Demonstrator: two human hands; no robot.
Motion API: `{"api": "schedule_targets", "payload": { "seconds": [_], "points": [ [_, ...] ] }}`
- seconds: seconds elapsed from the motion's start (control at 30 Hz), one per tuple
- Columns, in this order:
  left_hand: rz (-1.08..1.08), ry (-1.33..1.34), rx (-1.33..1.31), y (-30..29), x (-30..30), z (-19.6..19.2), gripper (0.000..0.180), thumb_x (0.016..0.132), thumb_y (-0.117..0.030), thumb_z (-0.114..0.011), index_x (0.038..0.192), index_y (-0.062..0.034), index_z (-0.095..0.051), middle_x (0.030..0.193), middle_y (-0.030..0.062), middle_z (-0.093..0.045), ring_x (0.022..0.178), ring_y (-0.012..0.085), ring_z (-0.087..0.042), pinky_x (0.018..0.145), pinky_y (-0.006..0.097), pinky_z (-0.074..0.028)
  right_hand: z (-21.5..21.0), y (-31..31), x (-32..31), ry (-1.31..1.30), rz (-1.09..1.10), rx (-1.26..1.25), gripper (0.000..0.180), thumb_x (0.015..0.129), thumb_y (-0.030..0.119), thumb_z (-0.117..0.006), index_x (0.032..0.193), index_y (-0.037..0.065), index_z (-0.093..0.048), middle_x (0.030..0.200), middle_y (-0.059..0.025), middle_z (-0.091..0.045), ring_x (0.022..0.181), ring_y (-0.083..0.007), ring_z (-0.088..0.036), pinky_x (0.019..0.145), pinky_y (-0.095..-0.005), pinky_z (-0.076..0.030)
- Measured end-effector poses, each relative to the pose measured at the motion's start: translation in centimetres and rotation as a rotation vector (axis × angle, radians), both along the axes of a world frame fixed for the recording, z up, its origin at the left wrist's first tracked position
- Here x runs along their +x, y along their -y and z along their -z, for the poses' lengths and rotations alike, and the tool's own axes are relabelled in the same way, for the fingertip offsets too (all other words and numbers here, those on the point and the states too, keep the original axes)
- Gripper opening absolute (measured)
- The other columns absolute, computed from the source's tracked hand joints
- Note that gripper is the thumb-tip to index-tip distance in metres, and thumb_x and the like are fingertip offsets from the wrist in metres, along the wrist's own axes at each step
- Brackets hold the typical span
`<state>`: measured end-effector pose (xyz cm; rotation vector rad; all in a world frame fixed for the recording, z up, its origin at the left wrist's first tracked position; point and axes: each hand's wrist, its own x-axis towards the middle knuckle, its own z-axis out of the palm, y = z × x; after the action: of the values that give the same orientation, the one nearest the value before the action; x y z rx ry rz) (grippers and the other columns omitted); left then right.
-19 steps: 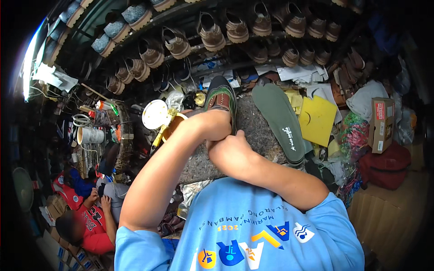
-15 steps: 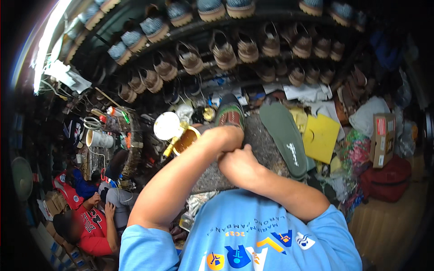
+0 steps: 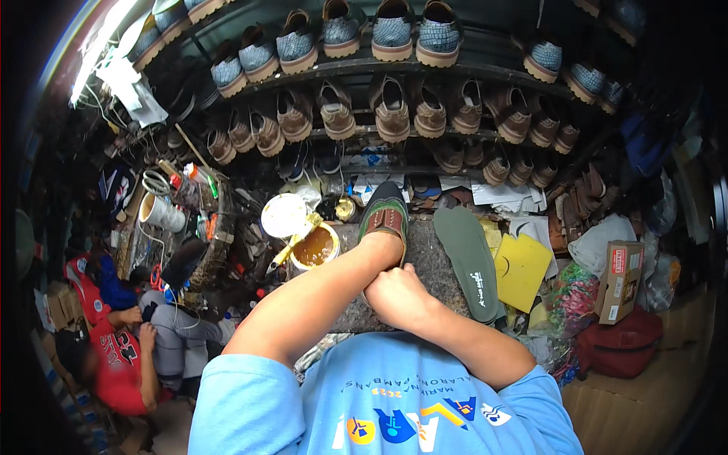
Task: Applying glue to the interior of a shoe and inserting an insole.
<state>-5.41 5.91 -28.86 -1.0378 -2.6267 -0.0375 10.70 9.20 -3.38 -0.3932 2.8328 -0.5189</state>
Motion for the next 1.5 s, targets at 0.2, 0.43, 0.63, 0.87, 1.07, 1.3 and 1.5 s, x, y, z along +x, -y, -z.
{"api": "schedule_targets", "payload": {
  "seconds": [0.2, 0.43, 0.63, 0.87, 1.07, 1.3, 1.5],
  "points": [
    [0.082, 0.079, 0.120, 1.4, 0.4, -2.5, 0.049, 0.102, -0.034, -0.054, 0.142, -0.0053, -0.058, 0.149, 0.0192, -0.052, 0.135, 0.0315, -0.048, 0.115, 0.051, -0.035, 2.4, 0.3, -0.3, -0.099, 0.019, -0.070, 0.018, 0.087, 0.009, -0.063, 0.096, 0.001, -0.077, 0.090, -0.0199, -0.077, 0.089, -0.0372, -0.078, 0.094, -0.0816, -0.045],
    [0.003, 0.630, -0.511, -1.3, -1.6, -8.8, 0.069, 0.100, -0.037, -0.053, 0.158, -0.0018, -0.041, 0.169, 0.0288, -0.021, 0.161, 0.0349, -0.016, 0.130, 0.045, -0.015, 2.0, -0.5, -0.4, -0.123, 0.028, -0.047, 0.012, 0.082, 0.005, -0.063, 0.087, 0.002, -0.073, 0.082, -0.0168, -0.075, 0.073, -0.0368, -0.075, 0.083, -0.0676, -0.050],
    [0.028, 0.399, -0.184, 1.4, -1.6, -0.7, 0.077, 0.102, -0.042, -0.049, 0.166, -0.0071, -0.027, 0.174, 0.0228, -0.012, 0.162, 0.0351, -0.008, 0.131, 0.045, -0.011, 0.2, -0.6, -0.7, -0.038, -0.031, -0.047, 0.011, 0.082, 0.007, -0.065, 0.085, 0.001, -0.073, 0.081, -0.0177, -0.075, 0.076, -0.0375, -0.077, 0.088, -0.0698, -0.051],
    [0.100, 0.363, -0.206, 4.0, -4.1, 3.9, 0.077, 0.102, -0.042, -0.049, 0.166, -0.0074, -0.026, 0.174, 0.0227, -0.011, 0.162, 0.0350, -0.007, 0.131, 0.044, -0.010, 1.0, -0.2, -0.6, -0.103, -0.017, -0.074, 0.011, 0.081, 0.008, -0.065, 0.086, 0.001, -0.073, 0.079, -0.0191, -0.075, 0.076, -0.0377, -0.077, 0.084, -0.0712, -0.053],
    [0.165, 0.300, -0.212, 4.7, -6.6, 6.9, 0.077, 0.102, -0.043, -0.048, 0.166, -0.0077, -0.025, 0.174, 0.0225, -0.010, 0.162, 0.0349, -0.007, 0.131, 0.044, -0.010, 0.7, -0.2, -0.4, -0.141, -0.002, -0.091, 0.012, 0.084, 0.009, -0.065, 0.085, 0.003, -0.074, 0.077, -0.0160, -0.075, 0.075, -0.0353, -0.077, 0.089, -0.0736, -0.050],
    [0.236, 0.210, -0.218, 7.1, -10.6, 9.3, 0.077, 0.102, -0.043, -0.048, 0.167, -0.0080, -0.024, 0.174, 0.0224, -0.009, 0.162, 0.0347, -0.006, 0.131, 0.043, -0.010, 1.0, 0.3, 0.4, -0.210, 0.020, -0.054, 0.010, 0.082, 0.010, -0.066, 0.081, 0.006, -0.076, 0.078, -0.0140, -0.076, 0.076, -0.0339, -0.077, 0.091, -0.0708, -0.051],
    [0.293, 0.099, -0.185, 5.7, -12.5, 11.1, 0.077, 0.102, -0.043, -0.047, 0.167, -0.0082, -0.023, 0.174, 0.0223, -0.009, 0.162, 0.0346, -0.005, 0.131, 0.043, -0.010, 0.9, -0.1, -0.3, -0.108, 0.000, -0.068, 0.014, 0.084, 0.013, -0.067, 0.086, 0.010, -0.080, 0.086, -0.0129, -0.078, 0.084, -0.0334, -0.078, 0.096, -0.0745, -0.046]
  ]
}}
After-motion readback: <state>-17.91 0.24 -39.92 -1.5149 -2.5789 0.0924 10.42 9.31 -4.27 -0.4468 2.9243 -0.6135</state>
